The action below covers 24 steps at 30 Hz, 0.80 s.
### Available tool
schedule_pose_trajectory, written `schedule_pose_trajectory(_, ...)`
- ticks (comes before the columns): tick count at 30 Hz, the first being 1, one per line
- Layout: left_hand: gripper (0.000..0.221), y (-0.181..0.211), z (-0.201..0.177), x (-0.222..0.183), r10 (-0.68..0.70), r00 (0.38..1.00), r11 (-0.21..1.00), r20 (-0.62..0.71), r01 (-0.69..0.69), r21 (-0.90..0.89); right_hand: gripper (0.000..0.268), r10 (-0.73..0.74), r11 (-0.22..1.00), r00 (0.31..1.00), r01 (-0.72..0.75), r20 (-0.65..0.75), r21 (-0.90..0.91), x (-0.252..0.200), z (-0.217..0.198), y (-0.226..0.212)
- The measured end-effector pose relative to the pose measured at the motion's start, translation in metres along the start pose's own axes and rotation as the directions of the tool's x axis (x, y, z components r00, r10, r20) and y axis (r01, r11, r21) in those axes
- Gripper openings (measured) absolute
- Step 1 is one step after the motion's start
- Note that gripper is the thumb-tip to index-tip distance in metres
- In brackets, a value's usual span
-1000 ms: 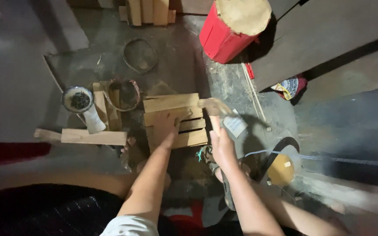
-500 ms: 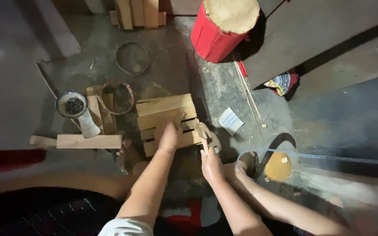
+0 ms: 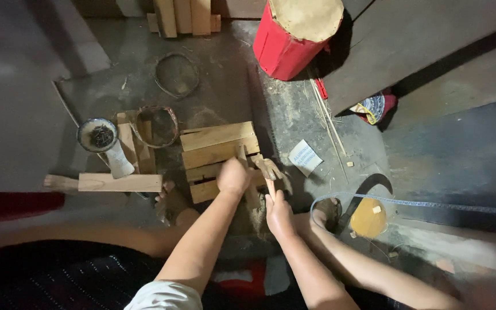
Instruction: Assembling a wooden structure by hammering nails into wooden slats on the floor.
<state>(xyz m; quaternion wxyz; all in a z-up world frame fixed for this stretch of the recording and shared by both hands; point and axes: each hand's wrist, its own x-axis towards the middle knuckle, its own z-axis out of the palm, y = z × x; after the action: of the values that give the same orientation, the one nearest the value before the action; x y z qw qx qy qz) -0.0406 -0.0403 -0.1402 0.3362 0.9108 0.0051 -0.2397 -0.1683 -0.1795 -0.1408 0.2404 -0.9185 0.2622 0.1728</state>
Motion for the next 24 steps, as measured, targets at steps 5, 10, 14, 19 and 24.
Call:
schedule_pose_trajectory(5, 0.045, -0.031, -0.037, 0.01, -0.091, 0.985, 0.976, 0.145, 0.117, -0.184, 0.048, -0.06, 0.998, 0.998, 0.059, -0.033, -0.009, 0.006, 0.004, 0.003)
schedule_pose_trajectory(10, 0.017, 0.022, -0.118, -0.03, -0.016, 0.99, 0.995, -0.139, 0.029, 0.094, 0.043, -0.092, 0.995, 0.994, 0.089, -0.062, -0.045, 0.003, -0.001, 0.001)
schedule_pose_trajectory(14, 0.061, -0.009, -0.013, 0.015, -0.321, 0.935, 0.822, 0.152, 0.355, -0.445, 0.047, -0.07, 0.997, 0.997, 0.07, -0.025, 0.026, -0.008, -0.013, -0.014)
schedule_pose_trajectory(19, 0.043, -0.02, 0.057, 0.03, -0.49, 0.872, 0.741, 0.01, 0.423, -0.522, 0.05, -0.065, 0.998, 0.996, 0.064, -0.057, -0.011, 0.003, 0.01, 0.007)
schedule_pose_trajectory(24, 0.052, 0.017, -0.094, -0.014, -0.266, 0.914, 0.851, 0.307, 0.372, -0.369, 0.055, -0.022, 0.999, 1.0, 0.022, -0.01, 0.046, -0.006, -0.005, -0.005)
